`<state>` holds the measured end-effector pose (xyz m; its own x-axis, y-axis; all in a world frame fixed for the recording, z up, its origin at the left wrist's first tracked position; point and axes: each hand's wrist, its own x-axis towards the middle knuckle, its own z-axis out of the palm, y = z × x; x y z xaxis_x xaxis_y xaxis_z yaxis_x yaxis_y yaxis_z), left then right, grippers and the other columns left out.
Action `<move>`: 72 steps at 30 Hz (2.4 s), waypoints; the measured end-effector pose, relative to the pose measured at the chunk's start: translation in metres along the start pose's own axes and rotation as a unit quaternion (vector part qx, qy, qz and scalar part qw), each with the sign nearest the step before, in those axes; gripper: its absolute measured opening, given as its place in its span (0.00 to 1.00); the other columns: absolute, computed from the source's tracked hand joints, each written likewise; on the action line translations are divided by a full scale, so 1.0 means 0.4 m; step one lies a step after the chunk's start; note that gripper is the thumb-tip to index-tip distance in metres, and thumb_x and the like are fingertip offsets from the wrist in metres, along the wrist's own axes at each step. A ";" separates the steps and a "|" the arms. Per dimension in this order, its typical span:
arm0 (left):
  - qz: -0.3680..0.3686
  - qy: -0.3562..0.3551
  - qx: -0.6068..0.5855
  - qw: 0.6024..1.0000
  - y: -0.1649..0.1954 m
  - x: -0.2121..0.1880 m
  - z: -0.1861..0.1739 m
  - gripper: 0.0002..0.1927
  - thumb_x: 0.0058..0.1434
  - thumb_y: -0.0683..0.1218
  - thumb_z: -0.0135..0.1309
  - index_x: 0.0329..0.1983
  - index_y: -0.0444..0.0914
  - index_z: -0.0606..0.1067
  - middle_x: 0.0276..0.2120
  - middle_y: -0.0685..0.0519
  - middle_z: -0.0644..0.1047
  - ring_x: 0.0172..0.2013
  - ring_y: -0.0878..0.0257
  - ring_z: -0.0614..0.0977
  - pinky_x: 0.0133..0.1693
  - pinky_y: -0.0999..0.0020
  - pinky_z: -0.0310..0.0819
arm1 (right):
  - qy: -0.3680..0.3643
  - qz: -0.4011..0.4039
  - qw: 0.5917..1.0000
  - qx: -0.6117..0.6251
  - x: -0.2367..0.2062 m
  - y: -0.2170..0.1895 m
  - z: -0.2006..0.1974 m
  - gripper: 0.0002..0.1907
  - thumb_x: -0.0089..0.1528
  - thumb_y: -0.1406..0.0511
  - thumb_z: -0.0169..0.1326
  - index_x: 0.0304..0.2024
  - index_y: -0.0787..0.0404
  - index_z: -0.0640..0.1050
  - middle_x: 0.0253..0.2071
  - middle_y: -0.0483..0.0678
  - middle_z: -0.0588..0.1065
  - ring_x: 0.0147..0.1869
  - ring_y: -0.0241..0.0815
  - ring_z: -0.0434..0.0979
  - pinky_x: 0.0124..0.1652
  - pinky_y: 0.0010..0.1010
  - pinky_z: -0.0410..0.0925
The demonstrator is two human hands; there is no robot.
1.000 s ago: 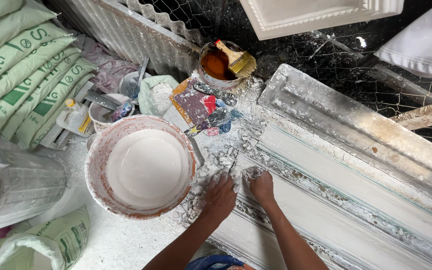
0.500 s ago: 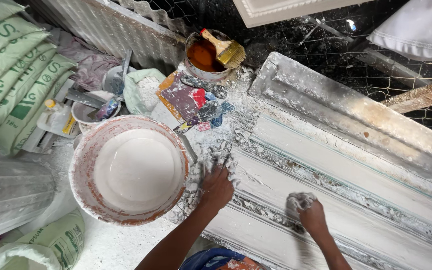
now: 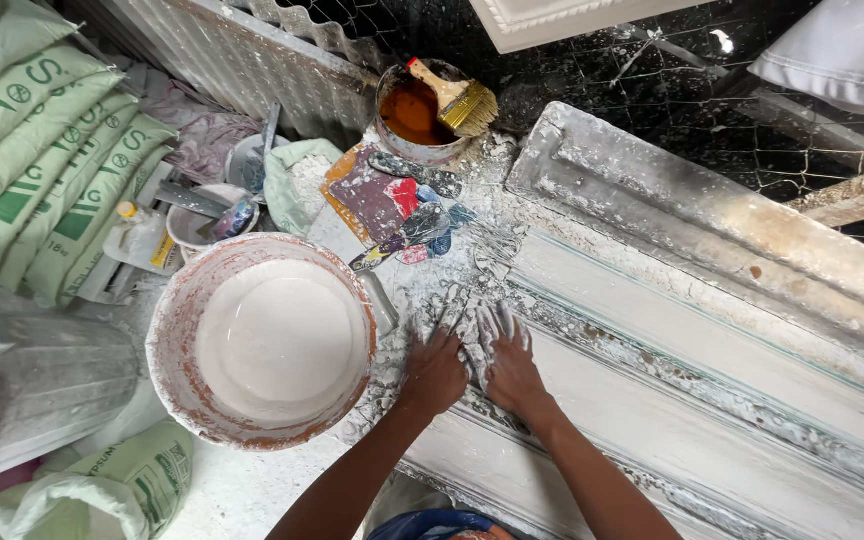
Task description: The person scoops white plaster paste from a bowl and rubs it by hand into the grooves of long decorative molding pieces laid on the floor, working along each mold section to coat the channels, then returns to the bowl for more paste.
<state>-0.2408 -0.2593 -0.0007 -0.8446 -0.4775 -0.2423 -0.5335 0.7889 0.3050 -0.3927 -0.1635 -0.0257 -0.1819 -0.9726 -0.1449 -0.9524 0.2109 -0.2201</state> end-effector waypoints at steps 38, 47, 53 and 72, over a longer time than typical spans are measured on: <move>-0.133 0.374 -0.281 0.874 -0.015 0.352 -0.015 0.09 0.66 0.41 0.52 0.38 0.28 0.77 0.44 0.32 0.78 0.48 0.37 0.77 0.54 0.46 0.70 | 0.091 0.042 0.977 0.190 0.392 0.349 -0.113 0.21 0.56 0.68 0.62 0.49 0.71 0.76 0.50 0.63 0.75 0.54 0.63 0.73 0.57 0.45 0.67; -0.191 0.212 -0.772 0.568 0.008 0.517 -0.073 0.16 0.62 0.35 0.50 0.53 0.37 0.72 0.38 0.53 0.76 0.32 0.70 0.76 0.32 0.70 0.72 | 0.031 0.028 0.983 0.181 0.346 0.357 -0.217 0.17 0.61 0.70 0.58 0.53 0.60 0.79 0.53 0.58 0.77 0.60 0.58 0.74 0.61 0.42 0.68; -0.128 0.179 -0.466 0.857 0.000 0.495 -0.049 0.09 0.59 0.40 0.52 0.38 0.29 0.79 0.27 0.38 0.80 0.29 0.46 0.83 0.34 0.55 0.75 | -0.112 0.032 0.993 0.013 0.377 0.270 -0.207 0.34 0.55 0.69 0.59 0.65 0.62 0.68 0.73 0.64 0.54 0.79 0.68 0.45 0.69 0.60 0.43; -0.186 0.280 -0.185 0.924 -0.026 0.469 -0.070 0.12 0.63 0.46 0.55 0.31 0.30 0.81 0.48 0.36 0.78 0.46 0.41 0.81 0.47 0.50 0.76 | -0.013 0.174 0.871 0.460 0.362 0.339 -0.199 0.14 0.63 0.66 0.54 0.51 0.59 0.80 0.49 0.53 0.78 0.53 0.47 0.78 0.53 0.39 0.73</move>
<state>-0.3950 -0.3680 -0.0235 -0.4357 -0.8958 0.0882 -0.6835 0.3930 0.6151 -0.5676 -0.2834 0.0005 -0.4036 -0.8337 -0.3769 -0.2398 0.4940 -0.8358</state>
